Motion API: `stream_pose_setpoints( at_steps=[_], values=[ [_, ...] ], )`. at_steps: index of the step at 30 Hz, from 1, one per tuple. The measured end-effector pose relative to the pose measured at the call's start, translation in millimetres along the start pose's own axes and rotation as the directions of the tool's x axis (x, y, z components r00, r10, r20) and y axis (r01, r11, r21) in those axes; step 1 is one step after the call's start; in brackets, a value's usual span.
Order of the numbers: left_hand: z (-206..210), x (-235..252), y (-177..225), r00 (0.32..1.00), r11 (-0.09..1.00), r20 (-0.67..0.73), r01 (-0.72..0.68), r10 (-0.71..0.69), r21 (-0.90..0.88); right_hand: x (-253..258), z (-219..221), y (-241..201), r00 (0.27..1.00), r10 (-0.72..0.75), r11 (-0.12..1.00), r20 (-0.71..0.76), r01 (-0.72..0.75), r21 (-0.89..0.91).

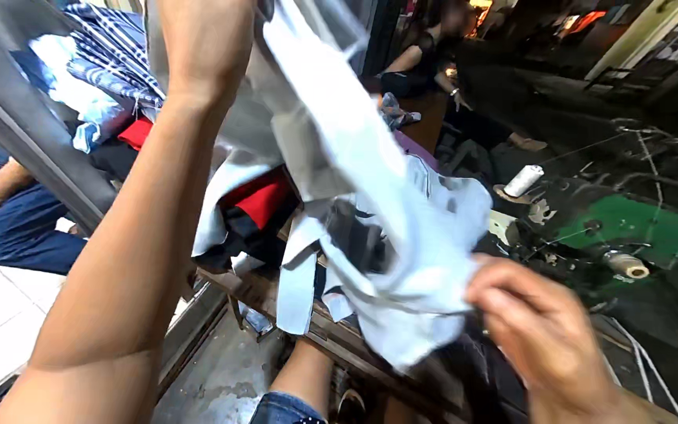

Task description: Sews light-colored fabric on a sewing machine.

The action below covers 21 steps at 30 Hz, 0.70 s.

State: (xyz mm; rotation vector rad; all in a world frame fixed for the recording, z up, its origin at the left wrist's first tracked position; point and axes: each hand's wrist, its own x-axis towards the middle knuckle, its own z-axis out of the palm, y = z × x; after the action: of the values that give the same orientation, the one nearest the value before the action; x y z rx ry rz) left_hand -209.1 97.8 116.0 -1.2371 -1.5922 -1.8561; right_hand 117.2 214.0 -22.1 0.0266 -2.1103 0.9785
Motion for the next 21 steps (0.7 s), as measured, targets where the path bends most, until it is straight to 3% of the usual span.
stream_pose_setpoints(
  at_steps=[2,4,6,9,11,13,15,16,18,20,21],
  values=[
    [1,-17,-14,0.964,0.992,0.264,0.008,-0.042,0.126,-21,-31,6,0.975,0.127,0.926,-0.184,-0.183,-0.331],
    [21,-50,-27,0.877,0.982,0.465,0.031,-0.117,0.187,-33,-39,10,0.929,0.287,0.703,-0.234,-0.37,-0.607],
    [44,-82,-41,0.835,0.987,0.534,0.07,-0.136,0.142,-35,-31,12,0.925,0.304,0.655,-0.227,-0.376,-0.656],
    [67,-113,-53,0.818,0.98,0.549,0.2,-0.172,0.01,-23,0,9,0.932,0.309,0.73,-0.19,-0.36,-0.581],
    [72,-120,-51,0.822,0.969,0.541,0.243,-0.175,-0.055,-6,22,13,0.901,0.418,0.752,-0.117,-0.415,-0.512],
    [67,-118,-44,0.84,0.972,0.521,0.223,-0.15,-0.079,15,44,21,0.829,0.56,0.753,0.008,-0.505,-0.422],
    [55,-110,-34,0.868,0.984,0.485,0.162,-0.11,-0.067,26,70,23,0.797,0.586,0.806,0.145,-0.556,-0.204],
    [50,-104,-29,0.886,0.989,0.456,0.132,-0.086,-0.069,26,83,16,0.83,0.521,0.841,0.2,-0.539,0.047],
    [48,-88,-17,0.927,0.99,0.375,0.052,-0.001,-0.128,24,101,-13,0.927,0.267,0.719,0.264,-0.374,0.586],
    [63,-78,-2,0.95,0.98,0.291,-0.059,0.114,-0.192,18,105,-39,0.98,0.069,0.56,0.189,-0.195,0.805],
    [77,-78,5,0.948,0.968,0.26,-0.131,0.185,-0.214,10,100,-46,0.99,0.058,0.526,0.131,-0.141,0.839]
  ],
)
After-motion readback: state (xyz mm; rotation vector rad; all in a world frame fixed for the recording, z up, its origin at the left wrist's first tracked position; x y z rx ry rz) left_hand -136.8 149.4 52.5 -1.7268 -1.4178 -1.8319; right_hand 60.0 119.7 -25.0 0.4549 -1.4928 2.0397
